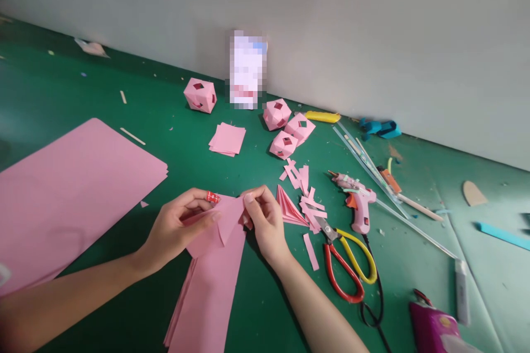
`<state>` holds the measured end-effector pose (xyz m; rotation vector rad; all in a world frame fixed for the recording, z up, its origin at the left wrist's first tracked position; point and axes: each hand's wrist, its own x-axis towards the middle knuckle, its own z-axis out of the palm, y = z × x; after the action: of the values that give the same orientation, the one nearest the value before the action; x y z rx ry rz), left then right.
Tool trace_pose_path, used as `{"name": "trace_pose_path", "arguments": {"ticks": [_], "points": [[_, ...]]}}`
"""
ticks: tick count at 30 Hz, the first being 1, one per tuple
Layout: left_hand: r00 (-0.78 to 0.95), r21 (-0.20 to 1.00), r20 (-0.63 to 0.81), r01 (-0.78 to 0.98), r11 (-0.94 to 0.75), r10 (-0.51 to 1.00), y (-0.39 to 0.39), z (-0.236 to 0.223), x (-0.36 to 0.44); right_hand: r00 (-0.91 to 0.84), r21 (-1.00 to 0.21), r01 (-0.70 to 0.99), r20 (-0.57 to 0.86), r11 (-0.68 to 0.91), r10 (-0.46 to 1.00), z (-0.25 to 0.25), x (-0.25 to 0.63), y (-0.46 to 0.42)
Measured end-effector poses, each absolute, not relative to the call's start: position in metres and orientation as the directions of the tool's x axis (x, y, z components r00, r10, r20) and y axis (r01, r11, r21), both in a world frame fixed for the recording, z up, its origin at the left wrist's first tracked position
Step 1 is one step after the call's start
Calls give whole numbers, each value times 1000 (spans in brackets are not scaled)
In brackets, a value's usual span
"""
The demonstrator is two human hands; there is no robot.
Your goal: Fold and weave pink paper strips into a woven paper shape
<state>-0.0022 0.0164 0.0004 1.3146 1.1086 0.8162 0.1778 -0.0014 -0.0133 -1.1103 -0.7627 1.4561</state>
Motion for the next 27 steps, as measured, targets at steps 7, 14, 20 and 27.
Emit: {"name": "trace_pose_path", "arguments": {"ticks": [7,14,20,27], "points": [[310,985,-147,129,112,939,16,0,-1,49,-902,-400,-196,-161,979,-13,177,-1],[321,989,-133,110,103,937,16,-1,-2,60,-911,-381,-194,-157,979,-14,177,0],[320,987,-146,119,113,936,16,-1,-2,58,-910,-391,-176,-140,983,-14,177,0],[327,987,-144,117,111,934,17,-2,-2,60,-908,-396,-174,-136,983,-14,177,0]]}}
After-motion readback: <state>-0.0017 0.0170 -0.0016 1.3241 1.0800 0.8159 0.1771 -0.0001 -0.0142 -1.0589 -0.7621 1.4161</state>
